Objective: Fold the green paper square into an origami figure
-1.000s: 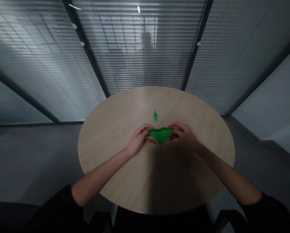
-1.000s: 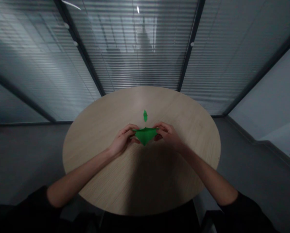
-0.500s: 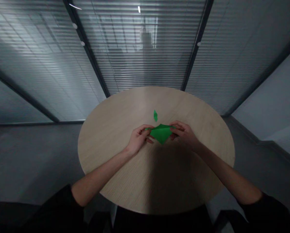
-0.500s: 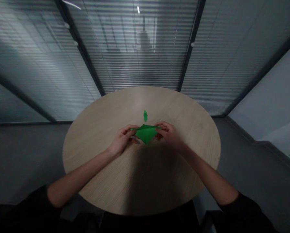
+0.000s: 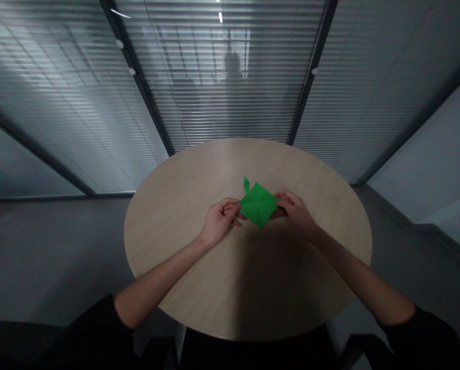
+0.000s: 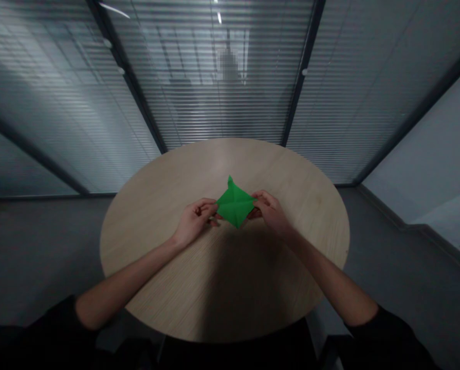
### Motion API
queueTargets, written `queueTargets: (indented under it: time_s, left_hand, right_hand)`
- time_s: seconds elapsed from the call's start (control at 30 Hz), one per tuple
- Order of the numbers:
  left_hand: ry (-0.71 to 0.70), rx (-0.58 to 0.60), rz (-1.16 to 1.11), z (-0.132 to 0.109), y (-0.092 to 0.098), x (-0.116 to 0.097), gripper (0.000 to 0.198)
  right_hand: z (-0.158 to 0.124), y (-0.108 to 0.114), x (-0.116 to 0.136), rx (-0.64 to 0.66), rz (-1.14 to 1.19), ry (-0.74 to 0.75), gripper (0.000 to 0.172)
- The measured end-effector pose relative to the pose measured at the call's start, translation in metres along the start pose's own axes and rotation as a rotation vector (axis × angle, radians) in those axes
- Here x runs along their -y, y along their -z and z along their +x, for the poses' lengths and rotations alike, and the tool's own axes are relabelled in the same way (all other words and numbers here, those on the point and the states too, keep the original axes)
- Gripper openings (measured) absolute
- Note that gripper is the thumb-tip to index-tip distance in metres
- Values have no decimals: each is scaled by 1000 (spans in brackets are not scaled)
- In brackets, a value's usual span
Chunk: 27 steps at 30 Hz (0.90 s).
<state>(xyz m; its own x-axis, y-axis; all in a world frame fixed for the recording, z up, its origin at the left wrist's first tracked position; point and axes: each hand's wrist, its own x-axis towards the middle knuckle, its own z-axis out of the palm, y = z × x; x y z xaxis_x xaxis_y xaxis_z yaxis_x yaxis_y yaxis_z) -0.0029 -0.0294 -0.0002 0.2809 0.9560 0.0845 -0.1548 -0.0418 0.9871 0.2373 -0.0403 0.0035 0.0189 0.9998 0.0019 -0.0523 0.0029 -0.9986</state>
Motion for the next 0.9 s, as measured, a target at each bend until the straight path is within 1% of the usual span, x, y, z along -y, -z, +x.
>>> queueTargets:
  time_s: [0.17,0.27,0.43,0.53,0.63,0.73,0.77,0.83,0.9]
  left_hand:
    - [-20,-14,-4,3,3,0,29]
    - [-29,3,-41,4,4,-1,29]
    - [-51,32,-63,2,4,-4,25]
    - [-72,22,-20,1,3,-4,21]
    - [-87,6,22,1,2,-4,17]
    - [-107,2,99,0,2,-5,13]
    - [-120,10,132,-1,1,-5,13]
    - [-150,35,185,-2,1,-7,14]
    - [-176,87,224,-4,0,-8,15]
  right_hand:
    - [3,3,-2,-11,-19,31,31]
    - [2,3,0,-17,-5,37,32]
    - [0,3,2,-25,19,15,25]
    - [1,4,2,-24,-8,31,17]
    - [0,6,2,3,-23,51,15]
    - [-4,5,6,127,-7,28,17]
    - [-7,4,7,222,27,-10,19]
    - [-11,-1,9,293,43,-41,25]
    - [-16,-6,10,383,45,-128,33]
